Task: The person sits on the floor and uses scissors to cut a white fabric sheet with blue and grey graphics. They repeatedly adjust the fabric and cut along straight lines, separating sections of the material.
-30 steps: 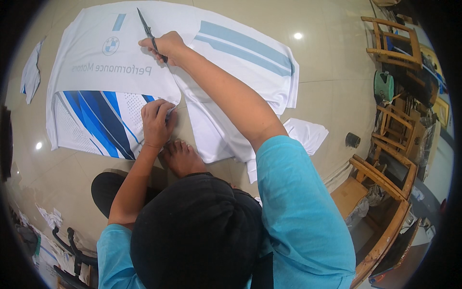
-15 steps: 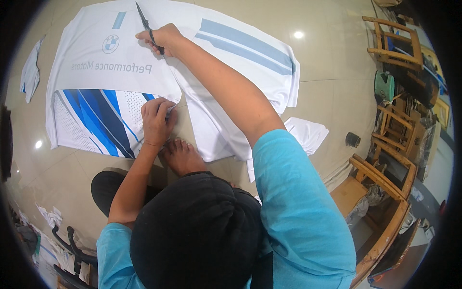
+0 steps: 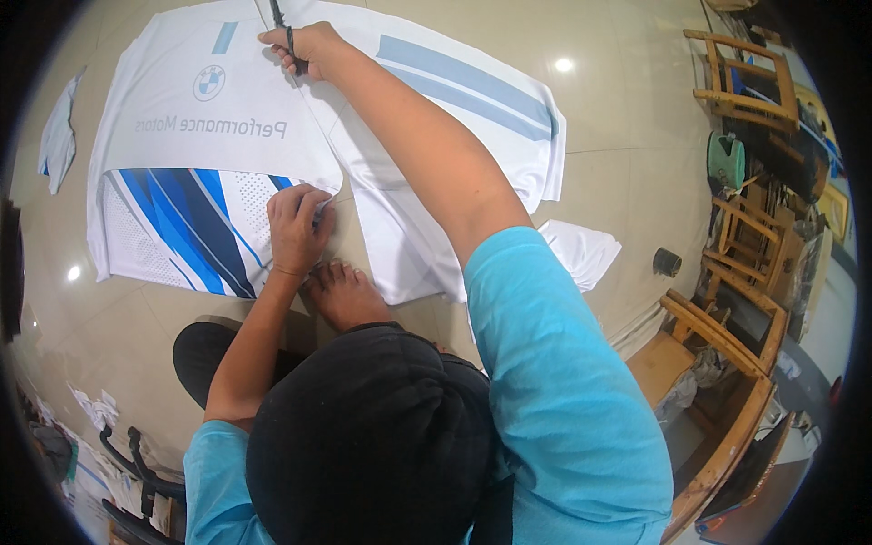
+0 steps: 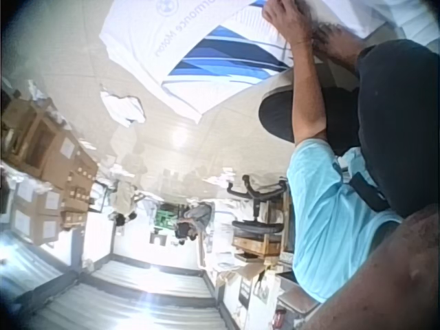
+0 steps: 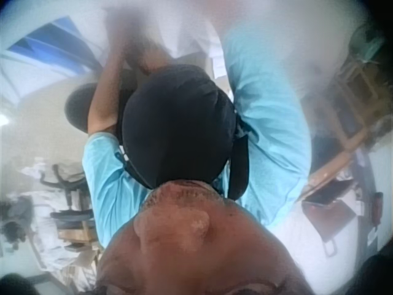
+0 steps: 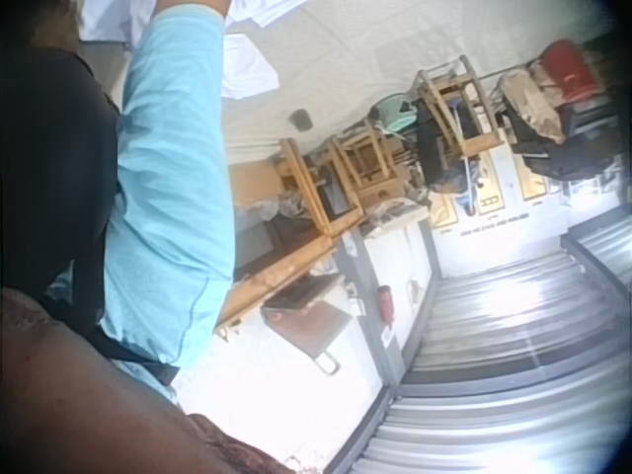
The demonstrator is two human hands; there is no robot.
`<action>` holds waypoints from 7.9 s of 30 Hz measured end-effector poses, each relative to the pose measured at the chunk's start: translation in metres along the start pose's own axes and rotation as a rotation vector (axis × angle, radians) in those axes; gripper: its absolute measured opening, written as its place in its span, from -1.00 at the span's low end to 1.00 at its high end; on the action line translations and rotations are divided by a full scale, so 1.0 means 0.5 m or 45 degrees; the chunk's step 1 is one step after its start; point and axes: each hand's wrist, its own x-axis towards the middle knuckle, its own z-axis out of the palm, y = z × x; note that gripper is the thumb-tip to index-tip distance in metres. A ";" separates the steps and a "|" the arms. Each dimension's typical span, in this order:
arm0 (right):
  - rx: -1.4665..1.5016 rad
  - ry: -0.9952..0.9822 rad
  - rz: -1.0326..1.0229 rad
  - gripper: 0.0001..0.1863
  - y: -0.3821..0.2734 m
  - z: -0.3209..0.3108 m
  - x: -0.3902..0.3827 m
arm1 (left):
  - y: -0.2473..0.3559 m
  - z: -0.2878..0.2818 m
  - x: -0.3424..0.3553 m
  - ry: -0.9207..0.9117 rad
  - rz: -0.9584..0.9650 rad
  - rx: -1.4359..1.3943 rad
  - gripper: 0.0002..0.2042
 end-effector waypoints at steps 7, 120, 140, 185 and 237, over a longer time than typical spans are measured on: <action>-1.089 0.688 -0.627 -0.42 0.023 -0.122 -0.052 | 0.005 -0.009 0.001 -0.042 -0.026 -0.004 -0.81; -0.216 -0.013 0.390 -0.52 0.403 -0.248 -0.651 | 0.022 -0.006 -0.032 0.017 -0.108 0.063 -0.87; -0.278 0.084 0.276 -0.47 0.412 -0.219 -0.612 | 0.021 -0.007 -0.028 0.057 -0.107 0.039 -0.84; -0.411 0.099 0.233 -0.46 0.392 -0.214 -0.584 | 0.020 -0.007 -0.029 0.049 -0.106 0.019 -0.85; -0.422 0.097 0.205 -0.47 0.384 -0.214 -0.560 | 0.019 -0.011 -0.030 0.044 -0.114 0.012 -0.86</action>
